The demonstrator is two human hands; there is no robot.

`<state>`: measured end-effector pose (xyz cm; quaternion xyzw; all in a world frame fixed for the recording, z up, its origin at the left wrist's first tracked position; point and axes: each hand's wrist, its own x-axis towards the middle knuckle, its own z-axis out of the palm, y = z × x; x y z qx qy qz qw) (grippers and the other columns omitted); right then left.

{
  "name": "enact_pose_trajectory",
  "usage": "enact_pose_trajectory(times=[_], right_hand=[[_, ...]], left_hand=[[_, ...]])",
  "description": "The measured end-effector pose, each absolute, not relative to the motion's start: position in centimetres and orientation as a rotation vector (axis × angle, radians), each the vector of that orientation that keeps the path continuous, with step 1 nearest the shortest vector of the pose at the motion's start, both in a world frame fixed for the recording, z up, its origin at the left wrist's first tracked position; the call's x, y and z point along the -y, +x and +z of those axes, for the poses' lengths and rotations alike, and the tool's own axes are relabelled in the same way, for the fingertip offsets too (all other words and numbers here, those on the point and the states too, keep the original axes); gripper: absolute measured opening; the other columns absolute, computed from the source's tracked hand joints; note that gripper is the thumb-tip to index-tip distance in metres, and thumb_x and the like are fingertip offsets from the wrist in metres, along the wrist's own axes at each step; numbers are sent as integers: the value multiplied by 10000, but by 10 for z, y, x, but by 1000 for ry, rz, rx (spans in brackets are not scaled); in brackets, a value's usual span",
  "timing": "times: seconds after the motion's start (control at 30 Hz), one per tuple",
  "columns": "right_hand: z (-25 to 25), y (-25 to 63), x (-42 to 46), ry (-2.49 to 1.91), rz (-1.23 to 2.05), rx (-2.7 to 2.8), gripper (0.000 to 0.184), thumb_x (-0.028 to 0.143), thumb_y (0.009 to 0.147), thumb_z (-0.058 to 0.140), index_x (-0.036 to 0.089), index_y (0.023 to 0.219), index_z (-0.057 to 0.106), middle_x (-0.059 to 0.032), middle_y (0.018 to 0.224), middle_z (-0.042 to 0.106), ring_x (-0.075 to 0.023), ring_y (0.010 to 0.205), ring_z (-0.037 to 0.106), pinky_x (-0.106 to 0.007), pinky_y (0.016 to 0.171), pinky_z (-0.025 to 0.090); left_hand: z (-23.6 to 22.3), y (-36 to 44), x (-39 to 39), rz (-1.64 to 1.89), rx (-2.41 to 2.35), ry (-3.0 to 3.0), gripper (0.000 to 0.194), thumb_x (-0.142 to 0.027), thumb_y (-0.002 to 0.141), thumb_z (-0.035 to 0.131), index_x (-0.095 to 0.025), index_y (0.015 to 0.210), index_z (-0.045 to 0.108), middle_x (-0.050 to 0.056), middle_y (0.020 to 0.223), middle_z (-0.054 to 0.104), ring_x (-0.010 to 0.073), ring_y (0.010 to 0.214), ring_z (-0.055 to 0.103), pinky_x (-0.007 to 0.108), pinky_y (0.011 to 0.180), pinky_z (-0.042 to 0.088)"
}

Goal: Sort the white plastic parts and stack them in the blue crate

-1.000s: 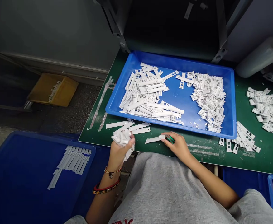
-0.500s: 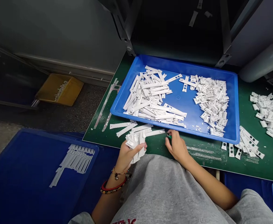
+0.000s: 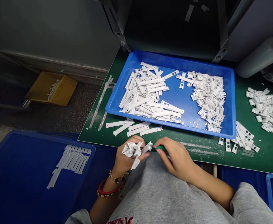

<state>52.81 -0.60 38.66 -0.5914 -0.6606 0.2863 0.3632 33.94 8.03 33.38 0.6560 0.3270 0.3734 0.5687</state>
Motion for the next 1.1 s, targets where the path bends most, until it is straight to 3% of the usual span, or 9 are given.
enact_pose_trajectory(times=[0.37, 0.93, 1.1], right_hand=[[396, 544, 7, -1487, 1056, 1754, 145, 252, 1002, 432, 228, 1094, 542, -49, 954, 670, -152, 800, 640, -264, 698, 519], [374, 530, 15, -1541, 873, 1672, 98, 254, 989, 491, 227, 1066, 545, -64, 979, 655, -177, 904, 647, -293, 763, 535], [371, 528, 12, -1670, 740, 1633, 199, 245, 991, 448, 220, 1175, 518, -91, 1037, 667, -202, 927, 652, -322, 788, 526]], left_hand=[[341, 336, -83, 833, -726, 1684, 201, -231, 702, 802, -194, 775, 619, 50, 757, 690, 185, 674, 656, 301, 624, 530], [332, 325, -74, 776, -633, 1794, 104, -178, 785, 740, -193, 785, 636, 46, 827, 665, 153, 702, 627, 271, 636, 500], [329, 324, -74, 787, -603, 1798, 107, -145, 778, 733, -193, 806, 641, 37, 833, 658, 147, 698, 619, 266, 635, 495]])
